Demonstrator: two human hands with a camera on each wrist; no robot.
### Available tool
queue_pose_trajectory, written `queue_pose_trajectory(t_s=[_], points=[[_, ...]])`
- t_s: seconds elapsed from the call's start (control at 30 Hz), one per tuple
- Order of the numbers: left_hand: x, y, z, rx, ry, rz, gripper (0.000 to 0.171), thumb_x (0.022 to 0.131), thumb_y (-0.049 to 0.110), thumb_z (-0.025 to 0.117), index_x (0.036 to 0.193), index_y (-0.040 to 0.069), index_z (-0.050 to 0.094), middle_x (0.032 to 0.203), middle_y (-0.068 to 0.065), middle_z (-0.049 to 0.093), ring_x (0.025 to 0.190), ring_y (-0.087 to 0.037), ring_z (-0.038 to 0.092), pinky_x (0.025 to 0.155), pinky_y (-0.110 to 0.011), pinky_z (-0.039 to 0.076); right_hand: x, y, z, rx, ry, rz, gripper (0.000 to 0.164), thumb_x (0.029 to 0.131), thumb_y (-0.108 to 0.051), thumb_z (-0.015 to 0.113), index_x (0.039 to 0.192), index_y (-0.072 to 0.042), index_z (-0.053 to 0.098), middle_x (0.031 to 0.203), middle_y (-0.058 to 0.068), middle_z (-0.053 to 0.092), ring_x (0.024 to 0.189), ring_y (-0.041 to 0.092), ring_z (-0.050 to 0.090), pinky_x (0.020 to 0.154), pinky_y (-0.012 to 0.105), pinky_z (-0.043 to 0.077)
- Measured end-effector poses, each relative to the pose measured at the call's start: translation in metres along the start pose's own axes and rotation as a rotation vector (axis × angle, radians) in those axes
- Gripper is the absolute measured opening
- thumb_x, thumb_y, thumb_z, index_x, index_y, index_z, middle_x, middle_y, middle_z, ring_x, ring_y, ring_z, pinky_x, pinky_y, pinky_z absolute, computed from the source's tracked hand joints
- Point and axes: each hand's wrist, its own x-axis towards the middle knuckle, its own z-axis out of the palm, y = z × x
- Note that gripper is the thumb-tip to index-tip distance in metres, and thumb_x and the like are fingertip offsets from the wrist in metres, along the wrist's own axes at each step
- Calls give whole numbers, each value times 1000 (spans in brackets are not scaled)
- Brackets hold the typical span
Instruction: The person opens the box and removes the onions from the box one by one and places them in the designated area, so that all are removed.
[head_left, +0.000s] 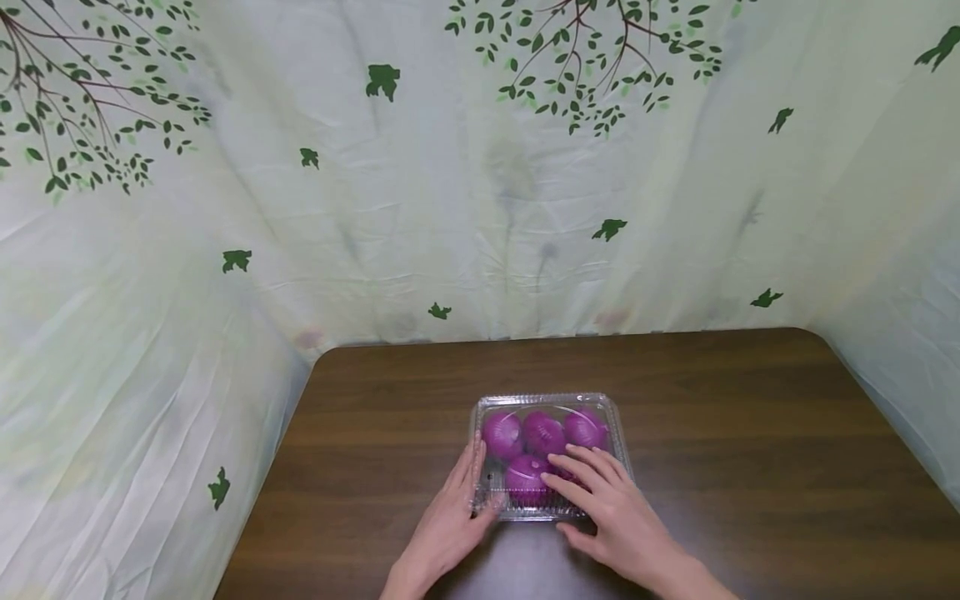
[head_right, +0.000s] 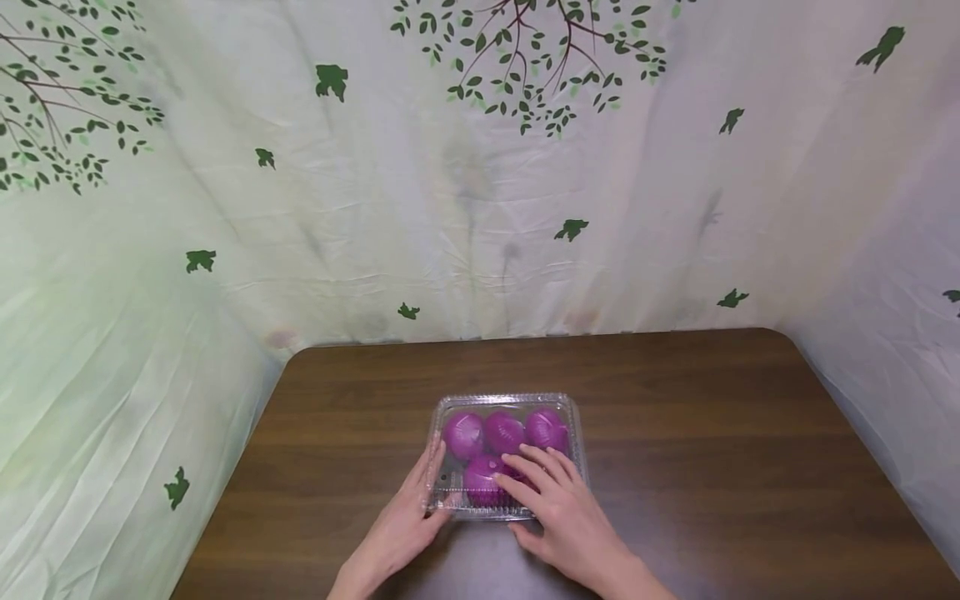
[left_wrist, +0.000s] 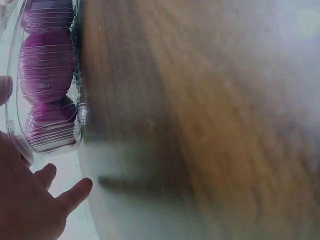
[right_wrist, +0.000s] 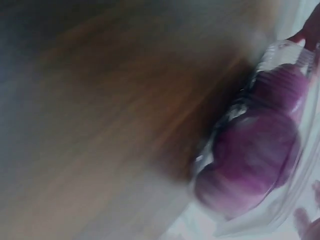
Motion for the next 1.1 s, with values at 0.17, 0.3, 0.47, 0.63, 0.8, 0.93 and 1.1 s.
queue_pose_trajectory(t_s=[0.17, 0.3, 0.47, 0.63, 0.8, 0.93, 1.1], points=[[0, 1, -2, -13, 0, -1, 82, 97, 49, 54, 159, 16, 13, 165, 4, 3, 147, -27, 16, 113, -47, 26, -16, 9, -6, -82, -33, 157, 71, 73, -36, 85, 138, -19, 59, 148, 8, 46, 138, 34, 34, 117, 47, 11], [0, 2, -4, -15, 11, -2, 83, 96, 46, 57, 160, 17, 12, 165, 2, 6, 147, -28, 18, 111, -49, 28, -26, 10, -6, -112, -34, 279, 78, 76, -42, 82, 145, -20, 51, 155, 8, 36, 142, 36, 26, 119, 43, 2], [1, 3, -4, 11, 27, 7, 82, 96, 43, 58, 159, 16, 14, 164, -2, 8, 146, -25, 19, 110, -50, 31, -30, 12, -3, -114, -14, 375, 85, 75, -48, 80, 148, -17, 47, 159, 8, 29, 145, 41, 17, 108, 64, 26], [2, 3, -3, -3, 34, 6, 81, 96, 41, 57, 159, 15, 15, 164, -3, 9, 146, -27, 19, 109, -55, 31, -32, 12, -1, -62, -15, 444, 87, 74, -47, 83, 148, -18, 46, 160, 3, 27, 145, 37, 19, 96, 67, 40], [2, 3, 0, -24, 41, 2, 82, 95, 38, 59, 159, 14, 14, 164, -7, 10, 146, -31, 19, 107, -61, 30, -33, 13, -2, -60, -14, 414, 81, 78, -44, 81, 146, -15, 48, 158, 3, 31, 141, 38, 31, 95, 59, 45], [2, 4, 0, -42, 37, -3, 84, 95, 37, 59, 159, 15, 11, 164, -9, 9, 146, -33, 18, 107, -62, 28, -33, 14, -4, -93, -4, 381, 77, 79, -40, 80, 145, -13, 49, 156, 5, 33, 137, 39, 38, 90, 58, 49], [2, 6, 0, -46, 44, -6, 87, 92, 34, 60, 159, 13, 9, 163, -10, 9, 146, -33, 19, 109, -59, 27, -31, 16, -3, -123, 9, 331, 68, 80, -30, 74, 140, -9, 52, 154, 12, 37, 132, 41, 43, 88, 56, 51]])
